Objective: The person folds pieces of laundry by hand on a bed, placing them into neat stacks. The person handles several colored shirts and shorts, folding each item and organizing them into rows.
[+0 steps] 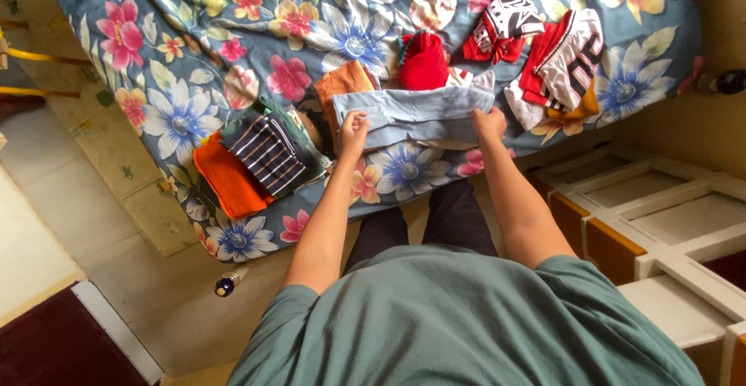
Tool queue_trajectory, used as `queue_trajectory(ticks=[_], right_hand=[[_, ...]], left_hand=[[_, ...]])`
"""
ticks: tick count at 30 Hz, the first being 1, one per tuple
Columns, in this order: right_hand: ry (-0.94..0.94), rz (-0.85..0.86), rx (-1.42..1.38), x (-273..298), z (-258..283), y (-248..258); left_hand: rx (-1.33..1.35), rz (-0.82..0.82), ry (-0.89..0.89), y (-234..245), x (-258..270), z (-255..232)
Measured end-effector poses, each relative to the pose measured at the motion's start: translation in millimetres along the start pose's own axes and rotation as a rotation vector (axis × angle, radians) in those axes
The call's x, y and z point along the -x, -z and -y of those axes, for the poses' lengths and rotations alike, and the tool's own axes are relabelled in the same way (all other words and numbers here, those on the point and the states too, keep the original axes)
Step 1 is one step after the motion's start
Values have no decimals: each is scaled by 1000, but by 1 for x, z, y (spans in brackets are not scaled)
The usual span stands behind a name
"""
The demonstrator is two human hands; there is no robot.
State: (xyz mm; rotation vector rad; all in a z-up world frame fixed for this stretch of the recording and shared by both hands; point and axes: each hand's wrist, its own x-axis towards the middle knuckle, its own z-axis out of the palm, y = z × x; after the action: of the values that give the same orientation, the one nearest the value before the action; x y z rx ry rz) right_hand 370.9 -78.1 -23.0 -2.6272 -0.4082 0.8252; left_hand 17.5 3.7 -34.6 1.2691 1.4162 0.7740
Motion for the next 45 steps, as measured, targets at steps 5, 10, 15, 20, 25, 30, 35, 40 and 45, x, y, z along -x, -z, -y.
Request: queue_trajectory(ticks=[5, 10, 15, 20, 25, 30, 35, 40, 45], right_hand=[[641, -546, 226, 38, 6, 11], [886, -366, 97, 48, 13, 9], [679, -54, -85, 75, 43, -13], [785, 716, -461, 170, 108, -21], [761, 659, -402, 151, 108, -58], [464, 612, -264, 82, 69, -109], [-26, 813, -280, 80, 67, -114], [-103, 900, -405, 93, 79, -108], [389, 995, -587, 123, 100, -95]], left_hand=[[59, 101, 119, 1, -6, 5], [112, 110, 128, 4, -4, 7], [295, 231, 223, 4, -4, 7], [711, 271, 584, 24, -25, 9], [831, 137, 667, 41, -28, 14], [-294, -360, 184, 40, -13, 10], [-618, -659, -10, 37, 16, 4], [64, -264, 144, 40, 17, 5], [537, 111, 740, 58, 24, -19]])
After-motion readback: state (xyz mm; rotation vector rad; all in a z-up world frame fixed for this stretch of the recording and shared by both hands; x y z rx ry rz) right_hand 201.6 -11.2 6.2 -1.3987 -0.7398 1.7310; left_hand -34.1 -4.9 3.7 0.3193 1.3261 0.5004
